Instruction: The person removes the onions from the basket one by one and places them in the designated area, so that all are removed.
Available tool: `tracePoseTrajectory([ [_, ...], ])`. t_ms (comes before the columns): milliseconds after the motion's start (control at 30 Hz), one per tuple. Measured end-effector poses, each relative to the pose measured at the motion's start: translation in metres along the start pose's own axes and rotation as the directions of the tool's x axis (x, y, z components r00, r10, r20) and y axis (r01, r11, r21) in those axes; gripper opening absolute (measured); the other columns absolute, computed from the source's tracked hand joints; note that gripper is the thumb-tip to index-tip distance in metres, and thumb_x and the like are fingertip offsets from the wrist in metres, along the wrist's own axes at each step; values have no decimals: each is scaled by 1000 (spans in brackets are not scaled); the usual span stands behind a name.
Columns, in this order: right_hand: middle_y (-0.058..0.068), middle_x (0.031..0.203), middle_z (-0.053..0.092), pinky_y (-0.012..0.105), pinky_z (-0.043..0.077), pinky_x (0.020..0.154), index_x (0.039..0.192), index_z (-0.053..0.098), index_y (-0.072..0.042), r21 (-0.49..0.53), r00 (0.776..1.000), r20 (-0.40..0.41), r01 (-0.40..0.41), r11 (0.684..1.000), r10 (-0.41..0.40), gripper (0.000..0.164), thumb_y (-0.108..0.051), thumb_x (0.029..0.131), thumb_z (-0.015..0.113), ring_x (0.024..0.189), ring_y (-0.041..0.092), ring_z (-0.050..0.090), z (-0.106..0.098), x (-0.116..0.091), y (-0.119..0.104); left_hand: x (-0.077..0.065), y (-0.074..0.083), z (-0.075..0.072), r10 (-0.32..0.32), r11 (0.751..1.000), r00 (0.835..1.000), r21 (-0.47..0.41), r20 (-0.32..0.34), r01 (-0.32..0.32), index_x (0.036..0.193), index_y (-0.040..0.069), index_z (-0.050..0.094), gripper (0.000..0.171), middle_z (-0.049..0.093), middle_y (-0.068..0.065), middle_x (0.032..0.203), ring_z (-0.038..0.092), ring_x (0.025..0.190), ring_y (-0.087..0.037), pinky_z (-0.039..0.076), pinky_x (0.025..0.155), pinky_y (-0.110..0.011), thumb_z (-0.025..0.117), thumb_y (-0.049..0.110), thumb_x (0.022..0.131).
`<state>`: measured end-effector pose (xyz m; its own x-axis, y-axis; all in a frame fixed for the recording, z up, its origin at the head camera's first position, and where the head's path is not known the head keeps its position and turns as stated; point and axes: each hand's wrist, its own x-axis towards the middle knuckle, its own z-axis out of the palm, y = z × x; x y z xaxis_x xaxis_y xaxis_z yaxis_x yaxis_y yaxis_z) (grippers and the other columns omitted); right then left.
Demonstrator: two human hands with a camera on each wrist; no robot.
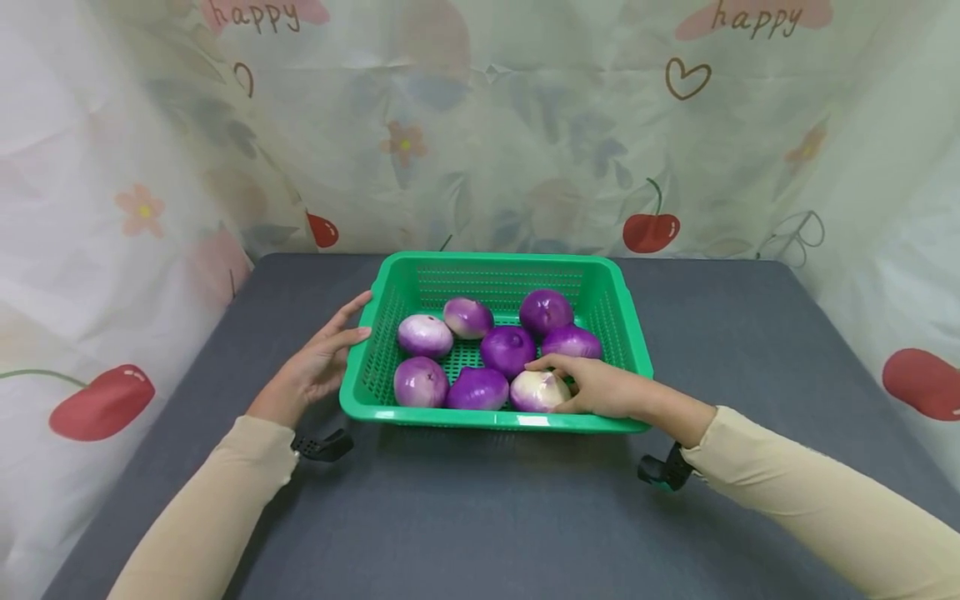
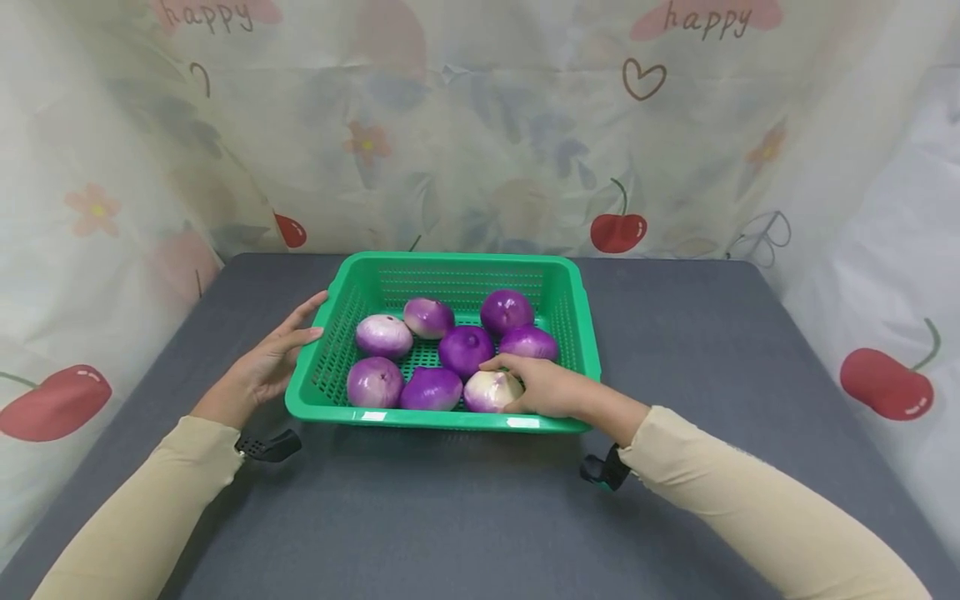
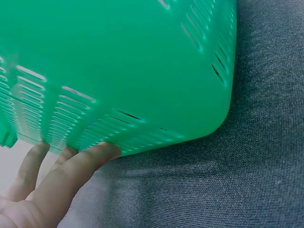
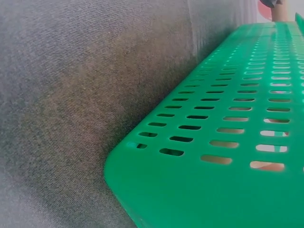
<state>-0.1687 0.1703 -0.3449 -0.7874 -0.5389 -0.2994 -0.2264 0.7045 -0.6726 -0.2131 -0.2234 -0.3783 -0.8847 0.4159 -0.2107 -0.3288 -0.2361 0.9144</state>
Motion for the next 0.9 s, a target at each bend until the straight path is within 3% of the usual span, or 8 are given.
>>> tracePoseTrajectory([
  [233,8,129,56,35,51,85,139,51,-18,-11,997,-57,50,999,-50,60,-20,85,76,112,26,51,0,-4,2,1,-3,0,0,1000,1000,16,-3,0,153,37,17,63,41,-4,132,62,109,-17,55,85,-40,45,11,103],
  [367,10,132,53,39,53,90,141,49,-17,49,995,-64,76,996,-73,64,-23,83,77,115,29,52,-5,-8,0,1,-4,0,-2,1000,1000,17,-10,2,153,37,17,62,41,-4,132,62,109,-16,55,85,-40,44,11,103],
  [633,13,139,45,36,54,85,143,44,-25,166,991,-117,88,982,-69,66,-26,85,75,119,36,54,-39,-33,-10,1,-4,-1,-2,1000,1000,17,-27,2,153,38,18,62,40,-5,133,63,108,-16,56,84,-40,44,12,103],
  [767,8,142,41,35,54,87,146,40,-27,152,971,-230,107,983,-70,68,-26,87,73,120,34,54,-67,-57,-12,2,-4,-3,6,1000,1000,27,-25,-5,153,38,18,62,39,-5,134,63,109,-16,56,84,-40,44,12,103],
  [900,5,148,33,22,51,83,149,34,-32,117,924,-382,63,991,-14,70,-25,90,70,124,32,51,-95,-77,-4,2,-3,-1,11,1000,1000,18,-17,-10,153,37,18,61,39,-6,134,63,109,-17,56,83,-41,43,11,103],
])
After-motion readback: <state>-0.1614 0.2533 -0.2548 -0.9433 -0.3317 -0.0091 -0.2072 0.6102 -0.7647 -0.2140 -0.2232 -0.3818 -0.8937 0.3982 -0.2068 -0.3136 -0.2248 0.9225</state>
